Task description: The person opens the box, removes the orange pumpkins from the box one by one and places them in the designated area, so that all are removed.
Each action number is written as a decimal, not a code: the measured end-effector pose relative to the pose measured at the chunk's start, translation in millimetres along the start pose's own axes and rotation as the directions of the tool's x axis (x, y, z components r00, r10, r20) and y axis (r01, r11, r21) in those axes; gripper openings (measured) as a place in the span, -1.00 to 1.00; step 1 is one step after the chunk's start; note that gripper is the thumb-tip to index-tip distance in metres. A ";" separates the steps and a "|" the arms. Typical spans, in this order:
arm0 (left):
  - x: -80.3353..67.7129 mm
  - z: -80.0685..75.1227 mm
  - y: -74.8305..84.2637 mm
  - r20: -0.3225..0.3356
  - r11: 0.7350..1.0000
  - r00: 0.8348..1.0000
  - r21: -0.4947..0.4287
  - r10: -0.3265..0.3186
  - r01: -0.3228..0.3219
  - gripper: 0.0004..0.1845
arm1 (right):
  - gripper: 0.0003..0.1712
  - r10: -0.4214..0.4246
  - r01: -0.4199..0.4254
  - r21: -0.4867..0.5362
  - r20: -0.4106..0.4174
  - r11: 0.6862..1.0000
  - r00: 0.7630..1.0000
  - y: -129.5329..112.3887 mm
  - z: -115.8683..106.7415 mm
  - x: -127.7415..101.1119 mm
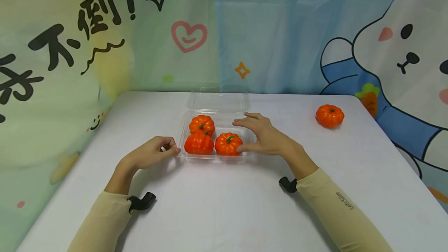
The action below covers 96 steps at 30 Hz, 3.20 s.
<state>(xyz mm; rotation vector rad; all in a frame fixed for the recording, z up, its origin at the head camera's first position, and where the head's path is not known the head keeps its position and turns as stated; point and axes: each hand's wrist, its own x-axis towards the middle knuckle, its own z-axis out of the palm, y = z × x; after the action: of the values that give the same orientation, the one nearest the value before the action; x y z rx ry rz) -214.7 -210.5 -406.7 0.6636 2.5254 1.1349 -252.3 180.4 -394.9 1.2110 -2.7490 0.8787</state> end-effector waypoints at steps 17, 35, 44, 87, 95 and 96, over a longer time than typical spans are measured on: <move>1.5 0.8 0.9 -0.001 1.000 1.000 0.013 0.004 -0.004 -0.83 | -0.12 0.028 -0.027 -0.009 0.078 1.000 0.997 -5.7 3.0 9.0; 1.5 1.5 -1.4 0.000 1.000 1.000 -0.012 0.006 -0.006 -0.83 | -0.30 -0.038 0.040 -0.025 0.094 0.999 0.995 -7.2 8.4 14.9; -2.1 -0.7 0.3 -0.005 1.000 1.000 -0.001 -0.010 0.010 -0.80 | -0.33 -0.188 0.192 0.036 -0.085 0.981 0.979 -3.7 5.4 9.8; -0.4 -0.7 -1.0 0.005 1.000 1.000 -0.023 -0.010 0.010 -0.81 | -0.25 0.115 -0.162 -0.112 -0.342 0.980 0.933 53.3 -70.3 -96.9; -0.3 -1.3 -1.2 0.007 1.000 1.000 -0.017 -0.002 0.002 -0.81 | -0.25 0.193 -0.248 -0.112 -0.359 0.962 0.913 65.4 -80.0 -126.3; -0.4 -1.3 -1.1 0.007 1.000 1.000 -0.017 0.002 -0.002 -0.81 | -0.24 0.205 -0.263 -0.119 -0.358 0.957 0.911 66.9 -80.7 -130.1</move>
<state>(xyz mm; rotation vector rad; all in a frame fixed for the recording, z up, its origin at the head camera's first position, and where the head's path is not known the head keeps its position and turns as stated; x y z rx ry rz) -215.2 -212.2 -406.6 0.6653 2.5075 1.1512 -223.6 344.9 -389.2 0.6360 -2.6452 0.7691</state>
